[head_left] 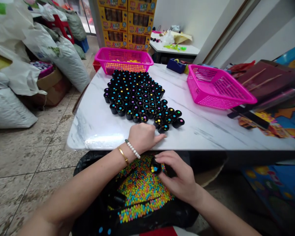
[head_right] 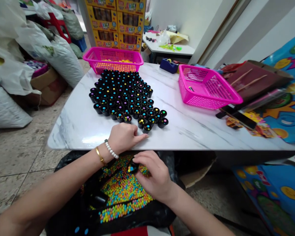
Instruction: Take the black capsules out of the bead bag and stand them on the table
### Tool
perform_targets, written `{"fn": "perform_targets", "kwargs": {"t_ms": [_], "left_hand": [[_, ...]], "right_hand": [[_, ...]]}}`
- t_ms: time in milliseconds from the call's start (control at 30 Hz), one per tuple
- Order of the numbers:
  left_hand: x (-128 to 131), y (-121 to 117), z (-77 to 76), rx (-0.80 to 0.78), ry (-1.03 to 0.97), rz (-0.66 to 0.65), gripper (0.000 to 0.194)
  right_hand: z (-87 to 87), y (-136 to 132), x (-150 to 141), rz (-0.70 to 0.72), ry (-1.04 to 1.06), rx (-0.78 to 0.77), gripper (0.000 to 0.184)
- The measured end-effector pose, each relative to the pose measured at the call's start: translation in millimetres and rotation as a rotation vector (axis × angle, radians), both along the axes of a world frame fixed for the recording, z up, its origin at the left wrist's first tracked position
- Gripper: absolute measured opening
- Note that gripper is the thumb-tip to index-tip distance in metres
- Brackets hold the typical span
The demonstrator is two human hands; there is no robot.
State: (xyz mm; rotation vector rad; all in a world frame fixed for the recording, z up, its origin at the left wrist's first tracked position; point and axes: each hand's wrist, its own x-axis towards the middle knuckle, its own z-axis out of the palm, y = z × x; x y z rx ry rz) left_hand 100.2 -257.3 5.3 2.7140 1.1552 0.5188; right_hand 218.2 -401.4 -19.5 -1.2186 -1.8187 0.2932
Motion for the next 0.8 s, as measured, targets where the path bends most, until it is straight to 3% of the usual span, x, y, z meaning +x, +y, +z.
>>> {"fn": "perform_targets", "kwargs": {"t_ms": [133,200,467,800], "left_hand": [[1,2,-2.0,-0.008,-0.028,0.032,0.063],[2,2,-2.3,-0.005,-0.024,0.046,0.063],[2,1,-5.2,0.001,-0.05,0.051,0.055],[2,3,-6.4,0.002,-0.079,0.06,0.053]], "right_hand": [[1.9,0,0,-0.108,0.099,-0.224,0.028],[3.8,-1,0,-0.097,0.075,-0.283,0.028],[11.9,-7,12,-0.056,-0.215,0.187,0.048],[6.3,-2,13,-0.075,-0.163,0.152,0.051]]}}
